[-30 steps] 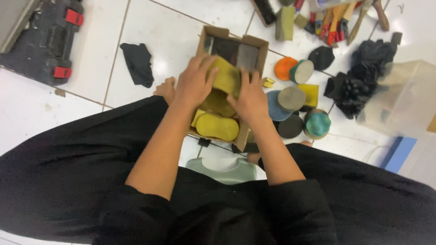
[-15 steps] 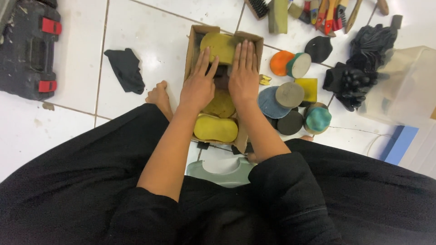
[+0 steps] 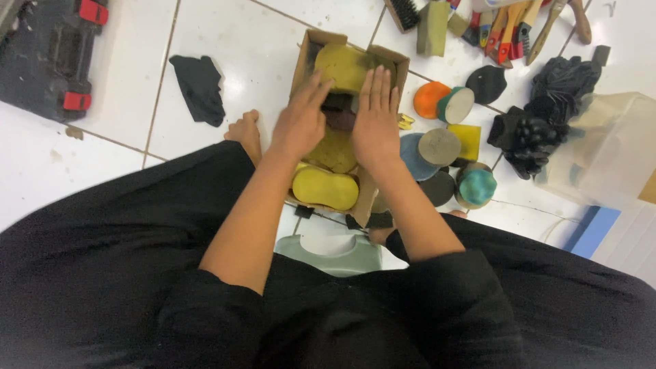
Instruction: The person sits on a tiled floor and organizes various sanding supplies into a cardboard box. They pick up different sanding pads, sponges, and brushes from the floor and place them into the box, arranging them to fit.
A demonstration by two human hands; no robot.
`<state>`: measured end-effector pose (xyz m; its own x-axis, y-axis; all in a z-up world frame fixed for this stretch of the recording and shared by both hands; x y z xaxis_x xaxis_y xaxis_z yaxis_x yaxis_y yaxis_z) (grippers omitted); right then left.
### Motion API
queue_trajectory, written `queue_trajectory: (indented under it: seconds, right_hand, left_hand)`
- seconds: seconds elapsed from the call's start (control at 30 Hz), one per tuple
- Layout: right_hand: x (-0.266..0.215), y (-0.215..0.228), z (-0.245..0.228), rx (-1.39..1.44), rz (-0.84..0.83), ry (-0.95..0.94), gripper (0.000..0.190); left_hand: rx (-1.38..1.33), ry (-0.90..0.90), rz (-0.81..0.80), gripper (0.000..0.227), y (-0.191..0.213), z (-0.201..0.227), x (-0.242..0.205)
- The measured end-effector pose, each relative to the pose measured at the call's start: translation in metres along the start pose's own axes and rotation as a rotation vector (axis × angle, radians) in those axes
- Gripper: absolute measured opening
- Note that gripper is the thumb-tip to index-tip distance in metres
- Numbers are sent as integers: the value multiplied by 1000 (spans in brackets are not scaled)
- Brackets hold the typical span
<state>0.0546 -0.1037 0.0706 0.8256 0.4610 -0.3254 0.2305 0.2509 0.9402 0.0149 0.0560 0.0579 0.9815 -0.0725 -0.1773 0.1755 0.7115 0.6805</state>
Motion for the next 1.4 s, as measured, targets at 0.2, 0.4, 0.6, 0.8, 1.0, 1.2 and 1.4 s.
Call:
queue_trajectory:
  seconds: [0.2,0.4,0.6,0.8,1.0,1.2,1.4]
  right_hand:
    - [-79,-21,-25,217,-433,249,62]
    - [-94,-27,-37,50,-454,329,59]
    - [-67,-36,-14,391,-450,167,57]
    - [-52,35,25,860,-14,-41,32]
    - [-26,47,21,836,229,-34,53]
    - [11,9,20,459,261,-8,88]
    - [26,-8,13,283,343,-113,54]
  left_hand:
    - [295,213,-507,16,-15,-16,-32]
    - [556,115,-798,43,-73,-31,-49]
    - [310,176,-661,17,-45,-14,-40]
    - [-397,303,-194,43,75,63,-13]
    - [-534,144,277,35,30,19,24]
    - [-496,-35,576,16,17,8,52]
    - [-417,-127,485,14,5,16,49]
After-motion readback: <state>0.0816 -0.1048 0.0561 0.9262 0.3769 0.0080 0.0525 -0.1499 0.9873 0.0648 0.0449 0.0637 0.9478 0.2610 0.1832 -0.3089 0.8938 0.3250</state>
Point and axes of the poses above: each hand's wrist, its own x-axis towards the middle knuckle, its own y-axis out of the back of the hand, z = x × y, the point moved 1 cm from there along x, towards the middle knuckle, and after that the axes turned 5 degrees about -x, right-handed, at the moved point
